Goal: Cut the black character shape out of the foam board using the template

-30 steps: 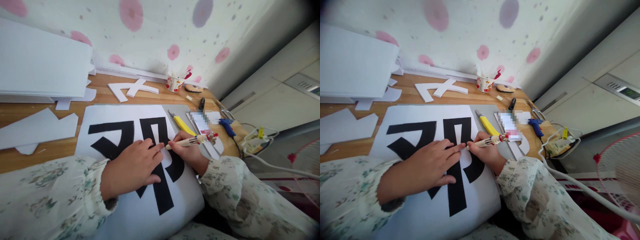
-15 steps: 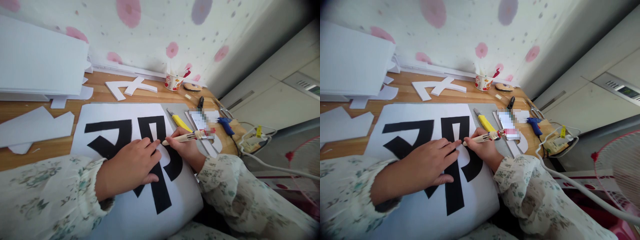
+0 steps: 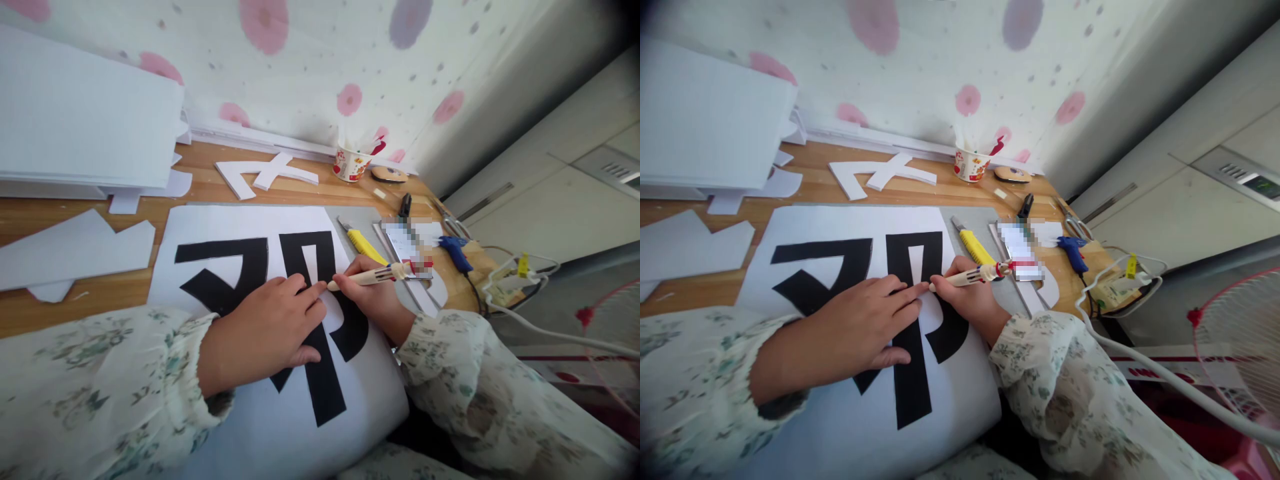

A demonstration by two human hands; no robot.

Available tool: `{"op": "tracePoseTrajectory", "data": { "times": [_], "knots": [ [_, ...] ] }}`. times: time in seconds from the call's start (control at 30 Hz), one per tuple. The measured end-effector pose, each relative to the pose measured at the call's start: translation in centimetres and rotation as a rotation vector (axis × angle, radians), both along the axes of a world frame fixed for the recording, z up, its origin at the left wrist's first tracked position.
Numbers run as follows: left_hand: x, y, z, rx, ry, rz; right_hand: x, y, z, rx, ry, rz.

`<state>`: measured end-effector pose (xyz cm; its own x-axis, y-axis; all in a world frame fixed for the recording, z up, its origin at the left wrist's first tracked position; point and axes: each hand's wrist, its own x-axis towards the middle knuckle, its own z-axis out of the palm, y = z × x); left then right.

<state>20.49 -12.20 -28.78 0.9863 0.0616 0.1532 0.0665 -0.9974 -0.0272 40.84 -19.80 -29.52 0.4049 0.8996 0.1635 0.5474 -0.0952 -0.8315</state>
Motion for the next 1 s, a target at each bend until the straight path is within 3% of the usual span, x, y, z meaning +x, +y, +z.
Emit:
{"op": "tracePoseTrajectory", "data": {
  "times": [0.63, 1.0],
  "knots": [
    [-0.1, -0.1, 0.0, -0.001, 0.01, 0.009, 0.4, -0.7, 0.2, -0.003, -0.023, 0.041],
    [0.1, -0.2, 0.2, -0.001, 0.017, 0.013, 0.8, -1.6, -0.6, 0.015, -0.009, 0.039]
  ]
}}
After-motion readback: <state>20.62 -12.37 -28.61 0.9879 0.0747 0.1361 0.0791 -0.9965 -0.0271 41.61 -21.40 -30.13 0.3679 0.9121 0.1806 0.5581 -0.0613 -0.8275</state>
